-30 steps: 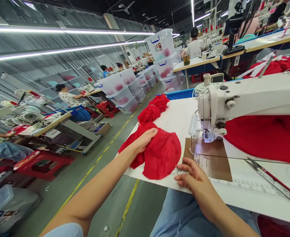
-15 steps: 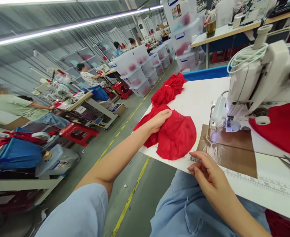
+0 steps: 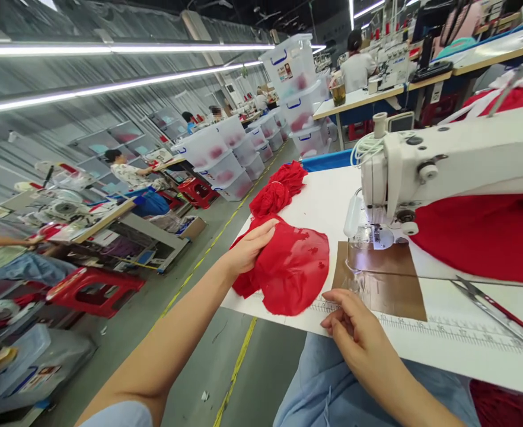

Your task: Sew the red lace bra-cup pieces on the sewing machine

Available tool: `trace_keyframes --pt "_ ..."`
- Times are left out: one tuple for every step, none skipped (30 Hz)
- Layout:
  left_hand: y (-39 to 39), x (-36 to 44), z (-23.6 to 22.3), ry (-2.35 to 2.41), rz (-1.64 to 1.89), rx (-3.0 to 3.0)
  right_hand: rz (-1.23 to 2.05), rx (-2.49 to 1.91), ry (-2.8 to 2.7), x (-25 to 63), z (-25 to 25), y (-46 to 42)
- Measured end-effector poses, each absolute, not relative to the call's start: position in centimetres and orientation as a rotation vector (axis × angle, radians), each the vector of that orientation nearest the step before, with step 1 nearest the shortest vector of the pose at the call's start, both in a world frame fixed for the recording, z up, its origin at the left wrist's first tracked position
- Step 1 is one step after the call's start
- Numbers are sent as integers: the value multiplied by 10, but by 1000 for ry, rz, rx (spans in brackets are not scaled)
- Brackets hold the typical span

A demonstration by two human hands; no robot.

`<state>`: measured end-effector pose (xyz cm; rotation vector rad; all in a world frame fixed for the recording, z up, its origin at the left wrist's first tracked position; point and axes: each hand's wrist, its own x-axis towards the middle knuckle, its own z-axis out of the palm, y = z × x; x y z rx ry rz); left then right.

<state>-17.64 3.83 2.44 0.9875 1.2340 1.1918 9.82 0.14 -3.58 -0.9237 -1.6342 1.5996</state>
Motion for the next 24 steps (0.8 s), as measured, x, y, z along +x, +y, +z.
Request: trace_keyframes --pt "37 -176 26 1237 1200 976 1613 -924 -1618 97 -36 2" --pt "35 -177 28 1238 1205 969 1621 -920 -1603 96 -36 3" --pt "34 -177 29 1239 1208 966 1622 -909 -1593 95 -37 3" --pt "33 -177 31 1241 1207 966 1612 -894 -1588 95 -37 4" --pt "31 -176 33 1245 1200 970 1584 -875 -1592 96 -38 5" --pt "29 -174 36 1249 1184 986 1523 -859 -1601 96 -38 6" --pt "26 -170 39 1259 1149 1028 1429 -851 -1606 97 -37 6" --pt "23 -164 43 1271 1085 1107 1311 -852 -1602 98 -36 6" --pt "19 -155 48 1275 987 1225 1185 -849 -1597 100 -33 6" --pt "15 -144 53 1266 863 1378 1078 -845 -1602 102 -29 7" --pt "11 -131 60 1249 721 1547 1001 -836 -1624 104 -24 7" --pt "6 -118 66 1217 585 1705 953 -819 -1672 108 -17 9" --pt "2 -105 72 1195 479 1828 921 -793 -1741 112 -10 12" --pt "-1 -94 78 1185 389 1900 893 -766 -1815 119 -3 16" --pt "-3 -85 82 1192 321 1937 869 -752 -1880 127 3 20" --pt "-4 -79 85 1221 263 1946 848 -762 -1918 138 9 25" --pt "-3 -74 87 1262 206 1947 831 -794 -1922 150 13 30" --pt "-1 -71 87 1311 148 1960 827 -859 -1892 165 16 35" --pt "3 -68 86 1367 91 1993 832 -948 -1837 180 18 39" --pt "6 -64 84 1426 48 2050 841 -1046 -1763 196 19 43" --pt "10 -60 81 1487 24 2125 866 -1141 -1689 211 20 47" --pt "14 -54 77 1548 23 2205 902 -1220 -1615 225 20 50" --pt "18 -47 73 1610 51 2273 943 -1272 -1538 238 22 53" --pt "21 -39 69 1669 117 2312 977 -1302 -1452 248 23 57"
